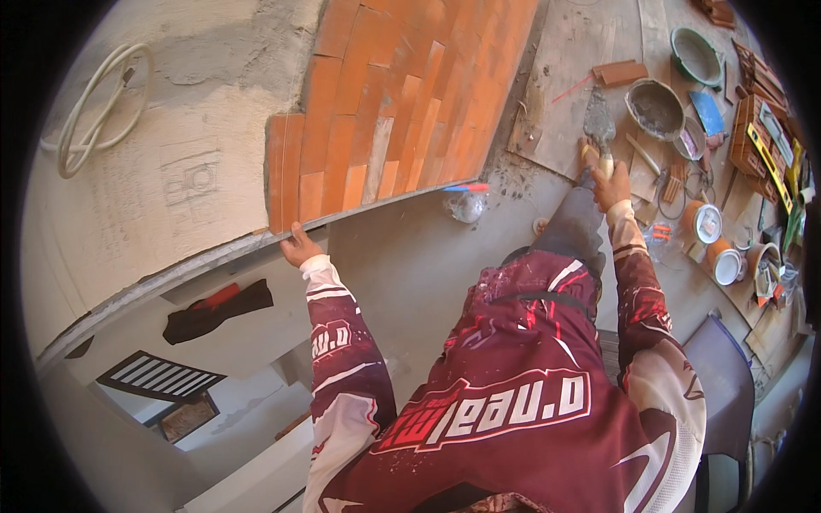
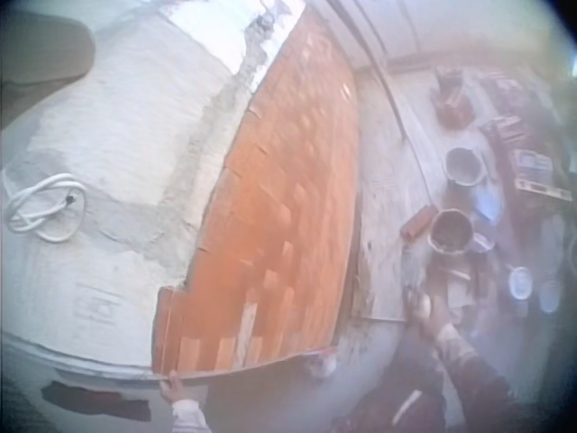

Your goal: The person applies mortar to a wall using a trowel and places terracotta tiles. They use a string line to align the tiles and tap them into place with a rubber mallet. The person also mixes mortar in a bucket on the floor.

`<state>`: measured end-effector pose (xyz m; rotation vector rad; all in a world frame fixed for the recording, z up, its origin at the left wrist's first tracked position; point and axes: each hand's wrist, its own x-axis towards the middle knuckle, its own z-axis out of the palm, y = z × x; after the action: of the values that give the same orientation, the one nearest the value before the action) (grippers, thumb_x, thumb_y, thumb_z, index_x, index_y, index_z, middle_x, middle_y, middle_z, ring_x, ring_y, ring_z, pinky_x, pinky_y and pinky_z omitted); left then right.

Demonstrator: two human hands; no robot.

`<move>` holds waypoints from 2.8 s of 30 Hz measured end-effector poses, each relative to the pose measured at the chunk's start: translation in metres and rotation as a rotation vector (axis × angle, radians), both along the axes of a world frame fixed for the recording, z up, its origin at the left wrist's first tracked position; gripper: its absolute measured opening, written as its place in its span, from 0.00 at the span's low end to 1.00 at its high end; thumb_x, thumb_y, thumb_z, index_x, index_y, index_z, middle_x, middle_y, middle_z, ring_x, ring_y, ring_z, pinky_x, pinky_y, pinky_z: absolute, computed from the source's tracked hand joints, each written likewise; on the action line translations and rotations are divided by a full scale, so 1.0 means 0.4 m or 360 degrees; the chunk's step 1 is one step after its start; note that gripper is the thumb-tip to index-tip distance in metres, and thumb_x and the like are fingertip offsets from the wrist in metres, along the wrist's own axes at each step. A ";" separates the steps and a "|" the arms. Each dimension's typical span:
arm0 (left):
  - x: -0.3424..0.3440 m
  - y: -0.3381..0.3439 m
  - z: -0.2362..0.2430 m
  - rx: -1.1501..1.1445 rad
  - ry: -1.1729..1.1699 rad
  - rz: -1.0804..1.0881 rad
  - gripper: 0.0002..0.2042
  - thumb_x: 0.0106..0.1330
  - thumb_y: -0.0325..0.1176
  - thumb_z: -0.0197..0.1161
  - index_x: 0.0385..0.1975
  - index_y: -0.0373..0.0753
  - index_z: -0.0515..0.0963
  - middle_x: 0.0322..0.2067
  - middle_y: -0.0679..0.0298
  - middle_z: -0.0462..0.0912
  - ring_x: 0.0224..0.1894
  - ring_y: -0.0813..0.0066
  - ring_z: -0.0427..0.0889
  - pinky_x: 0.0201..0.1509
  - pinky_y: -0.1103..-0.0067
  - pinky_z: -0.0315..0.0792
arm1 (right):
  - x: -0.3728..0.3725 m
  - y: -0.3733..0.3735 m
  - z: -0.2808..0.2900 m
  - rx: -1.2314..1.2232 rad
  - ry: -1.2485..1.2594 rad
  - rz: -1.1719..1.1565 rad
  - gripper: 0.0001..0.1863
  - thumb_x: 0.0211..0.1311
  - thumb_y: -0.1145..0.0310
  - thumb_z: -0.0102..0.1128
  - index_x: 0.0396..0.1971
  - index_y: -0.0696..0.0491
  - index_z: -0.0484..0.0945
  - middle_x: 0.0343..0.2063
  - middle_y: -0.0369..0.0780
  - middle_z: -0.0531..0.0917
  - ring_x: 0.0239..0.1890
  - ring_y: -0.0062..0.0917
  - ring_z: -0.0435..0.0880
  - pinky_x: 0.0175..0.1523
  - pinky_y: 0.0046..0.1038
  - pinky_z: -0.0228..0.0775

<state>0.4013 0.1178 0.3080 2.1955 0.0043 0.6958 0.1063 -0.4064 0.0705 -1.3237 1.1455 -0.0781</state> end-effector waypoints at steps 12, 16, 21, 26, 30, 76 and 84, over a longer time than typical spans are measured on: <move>0.022 0.024 -0.005 0.0407 -0.0133 0.0166 0.24 0.64 0.47 0.65 0.27 0.25 0.73 0.24 0.51 0.81 0.27 0.64 0.79 0.33 0.69 0.72 | -0.185 0.118 -0.082 0.0094 0.0026 -0.0241 0.22 0.56 0.60 0.65 0.41 0.57 0.67 0.17 0.38 0.75 0.13 0.23 0.73 0.15 0.29 0.64; 0.023 0.003 0.004 0.0567 -0.0111 0.0273 0.24 0.64 0.47 0.65 0.24 0.26 0.72 0.22 0.50 0.79 0.26 0.60 0.78 0.32 0.65 0.70 | -0.277 0.173 -0.180 0.0039 0.0060 -0.0329 0.19 0.56 0.65 0.65 0.40 0.56 0.66 0.19 0.38 0.73 0.14 0.22 0.72 0.17 0.28 0.65; -0.038 -0.095 0.030 0.0896 -0.0116 0.0473 0.23 0.63 0.47 0.65 0.26 0.26 0.73 0.23 0.49 0.81 0.28 0.58 0.80 0.34 0.63 0.71 | -0.331 0.188 -0.144 0.0099 0.0092 -0.0368 0.19 0.54 0.64 0.67 0.35 0.57 0.66 0.19 0.40 0.76 0.15 0.24 0.75 0.18 0.30 0.68; -0.050 -0.115 0.078 0.0577 0.0105 0.0313 0.21 0.61 0.43 0.68 0.32 0.25 0.74 0.29 0.49 0.83 0.33 0.62 0.84 0.37 0.68 0.75 | -0.287 0.173 -0.065 0.0116 0.0003 -0.0370 0.16 0.58 0.66 0.64 0.36 0.53 0.64 0.17 0.37 0.72 0.11 0.22 0.69 0.13 0.28 0.63; -0.063 -0.109 0.089 0.0223 0.0138 0.0228 0.23 0.58 0.37 0.71 0.43 0.25 0.70 0.39 0.49 0.82 0.38 0.63 0.84 0.40 0.71 0.77 | -0.196 0.152 0.039 0.0078 -0.0188 -0.0194 0.17 0.57 0.65 0.64 0.36 0.54 0.64 0.16 0.39 0.72 0.11 0.23 0.70 0.12 0.30 0.63; -0.242 -0.172 0.092 0.0424 0.0177 -0.0023 0.26 0.62 0.36 0.61 0.61 0.43 0.68 0.47 0.50 0.75 0.52 0.46 0.74 0.52 0.61 0.72 | 0.398 0.334 0.760 -0.0492 -0.0922 0.1610 0.15 0.62 0.62 0.60 0.40 0.58 0.73 0.18 0.35 0.74 0.18 0.19 0.74 0.22 0.24 0.67; -0.565 -0.135 -0.486 0.0189 0.1087 -0.0234 0.21 0.54 0.39 0.68 0.45 0.36 0.78 0.32 0.53 0.83 0.37 0.54 0.82 0.44 0.64 0.75 | 0.344 0.227 0.588 -0.0112 -0.0389 0.1416 0.13 0.60 0.64 0.60 0.35 0.59 0.73 0.19 0.37 0.75 0.16 0.21 0.74 0.20 0.26 0.67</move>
<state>0.1753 0.0636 0.1135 2.4156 0.1528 -0.1595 0.2441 -0.3154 0.3057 -1.7253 0.2838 0.3635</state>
